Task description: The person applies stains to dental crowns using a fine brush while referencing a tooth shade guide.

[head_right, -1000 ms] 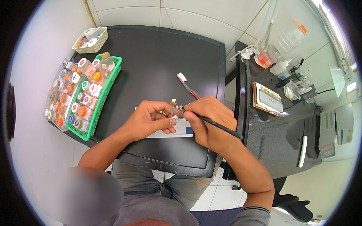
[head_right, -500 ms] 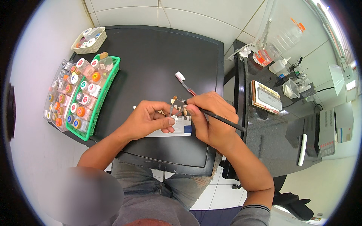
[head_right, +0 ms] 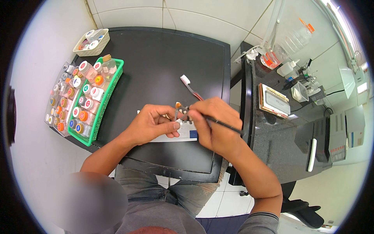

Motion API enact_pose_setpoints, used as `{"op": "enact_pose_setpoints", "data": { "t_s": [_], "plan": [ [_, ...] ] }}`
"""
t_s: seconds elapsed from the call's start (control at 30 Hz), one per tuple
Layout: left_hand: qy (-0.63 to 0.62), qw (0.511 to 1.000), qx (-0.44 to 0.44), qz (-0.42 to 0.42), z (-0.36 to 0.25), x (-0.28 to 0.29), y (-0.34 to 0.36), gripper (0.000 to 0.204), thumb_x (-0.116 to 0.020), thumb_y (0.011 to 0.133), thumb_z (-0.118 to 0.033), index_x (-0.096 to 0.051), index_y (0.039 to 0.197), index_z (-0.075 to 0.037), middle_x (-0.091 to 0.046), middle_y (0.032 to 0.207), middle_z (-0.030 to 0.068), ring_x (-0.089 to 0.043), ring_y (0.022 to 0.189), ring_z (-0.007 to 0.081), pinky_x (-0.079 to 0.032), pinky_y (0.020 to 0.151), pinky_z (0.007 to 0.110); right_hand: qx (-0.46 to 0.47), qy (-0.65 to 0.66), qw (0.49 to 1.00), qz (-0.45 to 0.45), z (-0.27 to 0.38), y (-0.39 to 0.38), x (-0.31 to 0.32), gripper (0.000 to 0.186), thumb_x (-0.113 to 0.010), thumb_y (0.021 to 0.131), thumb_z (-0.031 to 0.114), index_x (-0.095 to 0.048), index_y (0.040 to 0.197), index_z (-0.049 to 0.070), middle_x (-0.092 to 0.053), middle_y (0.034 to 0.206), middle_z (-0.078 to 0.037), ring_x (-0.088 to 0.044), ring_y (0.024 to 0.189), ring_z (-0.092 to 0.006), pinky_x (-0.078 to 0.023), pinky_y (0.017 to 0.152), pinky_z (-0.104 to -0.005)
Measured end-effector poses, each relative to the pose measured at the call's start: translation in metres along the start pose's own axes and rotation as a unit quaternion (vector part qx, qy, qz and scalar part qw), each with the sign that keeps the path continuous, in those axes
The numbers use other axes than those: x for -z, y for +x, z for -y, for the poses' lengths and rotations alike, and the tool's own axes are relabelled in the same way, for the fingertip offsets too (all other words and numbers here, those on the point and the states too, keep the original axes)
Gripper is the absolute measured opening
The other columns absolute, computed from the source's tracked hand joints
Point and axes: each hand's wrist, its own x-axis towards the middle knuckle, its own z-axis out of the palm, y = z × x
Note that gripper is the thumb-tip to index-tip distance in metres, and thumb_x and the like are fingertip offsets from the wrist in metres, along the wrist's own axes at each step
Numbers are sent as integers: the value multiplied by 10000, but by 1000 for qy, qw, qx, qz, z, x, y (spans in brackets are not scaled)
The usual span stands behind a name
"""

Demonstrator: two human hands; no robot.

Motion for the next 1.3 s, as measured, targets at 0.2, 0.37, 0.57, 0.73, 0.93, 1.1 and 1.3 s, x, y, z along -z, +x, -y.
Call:
{"op": "enact_pose_setpoints", "data": {
  "t_s": [0.2, 0.37, 0.57, 0.73, 0.93, 1.1, 1.3],
  "plan": [
    [325, 914, -207, -126, -8, 6, 2, 400, -744, 1035, -23, -717, 1432, 2, -724, 1031, 53, -735, 849, 109, -604, 743, 254, -96, 69, 990, -79, -11, -5, -2, 223, -635, 1120, 99, -700, 1283, -38, -775, 1095, -155, -748, 975, -205, -582, 824, -312],
    [182, 959, -173, -128, -3, 7, 5, 369, -705, 1067, -45, -734, 1435, -47, -692, 1006, 44, -660, 816, 103, -551, 744, 267, -249, 169, 953, -30, -15, -13, -15, 243, -561, 1164, 138, -676, 1326, -3, -772, 1146, -108, -730, 1045, -158, -573, 882, -299],
    [90, 981, -149, -86, -5, 14, 5, 374, -612, 1130, -73, -675, 1494, -15, -643, 1017, 34, -605, 906, 102, -527, 863, 258, -269, 183, 945, -35, -19, -14, -17, 265, -543, 1169, 137, -638, 1375, 0, -761, 1184, -108, -716, 1066, -155, -576, 876, -301],
    [20, 989, -122, -83, -9, 13, 3, 365, -622, 1128, -83, -680, 1474, 16, -651, 1025, 19, -605, 942, 93, -520, 887, 255, -254, 190, 945, -82, -25, -12, -15, 282, -544, 1174, 155, -643, 1366, -27, -753, 1159, -117, -716, 1030, -153, -567, 866, -293],
    [9, 983, -90, -159, -8, 14, 5, 254, -629, 1122, -92, -702, 1340, 17, -671, 973, 20, -621, 912, 74, -512, 839, 243, -110, 88, 986, -93, -19, -7, 3, 251, -543, 1147, 99, -730, 1185, -66, -754, 1015, -142, -708, 882, -157, -559, 784, -294],
    [71, 977, -104, -174, -6, 12, 5, 162, -620, 1126, -92, -652, 1257, -2, -681, 971, 16, -629, 890, 59, -499, 781, 239, 19, 62, 998, -26, -7, -3, 3, 130, -644, 1041, 32, -725, 1073, -65, -757, 938, -187, -726, 791, -258, -559, 718, -354],
    [65, 975, -105, -183, -7, 9, 5, 193, -630, 1126, -106, -635, 1283, 6, -677, 968, 7, -635, 861, 48, -497, 750, 221, 53, 45, 996, 54, 0, 4, -1, 110, -748, 914, -6, -736, 1024, -6, -759, 913, -136, -732, 773, -325, -567, 721, -400]
  ]
}}
